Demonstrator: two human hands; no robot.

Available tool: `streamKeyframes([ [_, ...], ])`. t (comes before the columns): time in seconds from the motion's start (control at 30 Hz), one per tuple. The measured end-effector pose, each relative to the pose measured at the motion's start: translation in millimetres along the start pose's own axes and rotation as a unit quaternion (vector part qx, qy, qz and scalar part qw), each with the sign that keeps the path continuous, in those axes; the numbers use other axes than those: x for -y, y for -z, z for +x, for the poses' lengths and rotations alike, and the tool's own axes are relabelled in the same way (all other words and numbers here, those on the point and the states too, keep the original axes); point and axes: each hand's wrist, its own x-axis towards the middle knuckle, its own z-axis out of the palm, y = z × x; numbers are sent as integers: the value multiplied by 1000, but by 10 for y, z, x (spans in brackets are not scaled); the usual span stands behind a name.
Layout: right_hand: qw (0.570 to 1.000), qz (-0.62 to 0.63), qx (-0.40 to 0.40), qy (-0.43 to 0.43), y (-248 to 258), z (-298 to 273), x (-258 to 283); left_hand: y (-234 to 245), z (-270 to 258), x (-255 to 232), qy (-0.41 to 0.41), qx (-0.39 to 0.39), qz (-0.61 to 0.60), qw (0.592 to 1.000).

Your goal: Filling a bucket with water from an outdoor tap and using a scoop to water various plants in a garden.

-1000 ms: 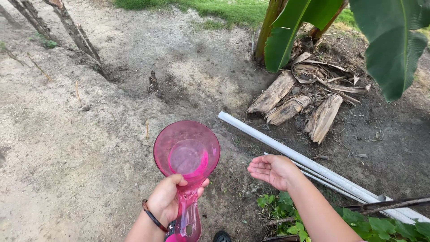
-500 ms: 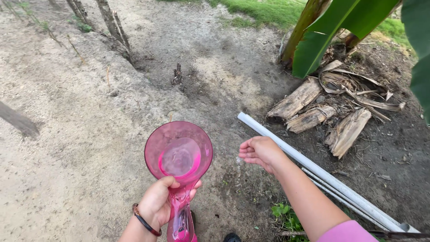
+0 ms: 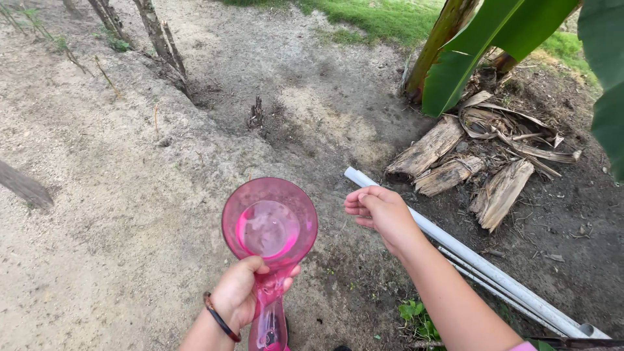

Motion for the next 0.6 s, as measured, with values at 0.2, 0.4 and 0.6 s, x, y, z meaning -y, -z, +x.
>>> streamKeyframes([
  [0.2, 986, 80, 83, 118, -182, -277, -48, -431, 117, 434, 39, 45, 43, 997],
  [0.4, 986, -49, 114, 109, -84, 19, -797, -908, 143, 1052, 50, 137, 101, 984],
  [0.6, 985, 125, -48, -109, 274, -133, -1105, -1095, 290, 1454, 59, 146, 72, 985],
])
